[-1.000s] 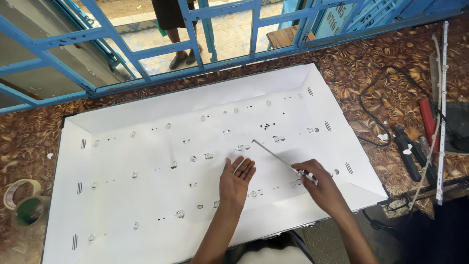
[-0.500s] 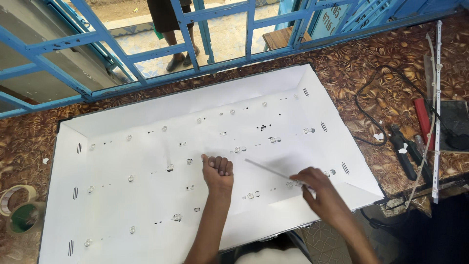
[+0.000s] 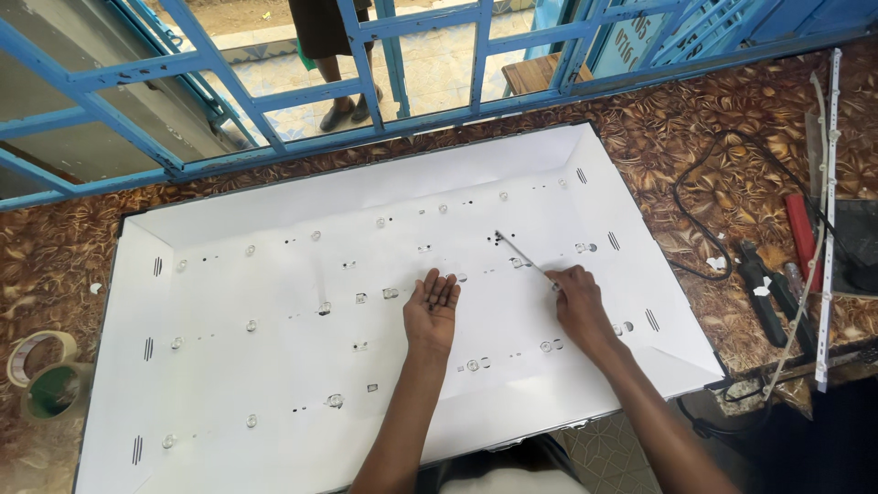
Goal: The person uses a screwdriver to tighten screws into a white rectangular light fixture panel, securing multiple clear bulb sockets in place. The person works systematically across the panel, handling screws and the screwdriver to fasten each socket.
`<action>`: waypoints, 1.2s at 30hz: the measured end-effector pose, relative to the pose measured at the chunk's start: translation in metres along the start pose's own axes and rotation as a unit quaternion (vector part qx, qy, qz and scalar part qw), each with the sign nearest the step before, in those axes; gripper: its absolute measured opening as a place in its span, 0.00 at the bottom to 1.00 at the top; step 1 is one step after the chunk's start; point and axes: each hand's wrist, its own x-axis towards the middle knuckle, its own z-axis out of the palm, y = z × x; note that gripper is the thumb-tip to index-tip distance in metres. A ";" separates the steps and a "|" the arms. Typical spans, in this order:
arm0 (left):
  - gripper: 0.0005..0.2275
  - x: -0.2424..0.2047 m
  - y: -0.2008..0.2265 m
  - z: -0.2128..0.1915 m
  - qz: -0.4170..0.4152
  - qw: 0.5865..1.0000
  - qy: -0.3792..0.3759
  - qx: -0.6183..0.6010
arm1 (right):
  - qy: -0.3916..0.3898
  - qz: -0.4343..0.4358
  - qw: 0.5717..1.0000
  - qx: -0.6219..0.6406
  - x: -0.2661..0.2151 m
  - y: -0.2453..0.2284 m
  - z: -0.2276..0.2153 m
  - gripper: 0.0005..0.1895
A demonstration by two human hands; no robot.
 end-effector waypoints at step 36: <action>0.15 0.040 -0.003 -0.018 -0.002 0.999 0.005 -0.050 | 0.022 0.048 0.999 -0.003 0.018 0.029 -0.003 0.24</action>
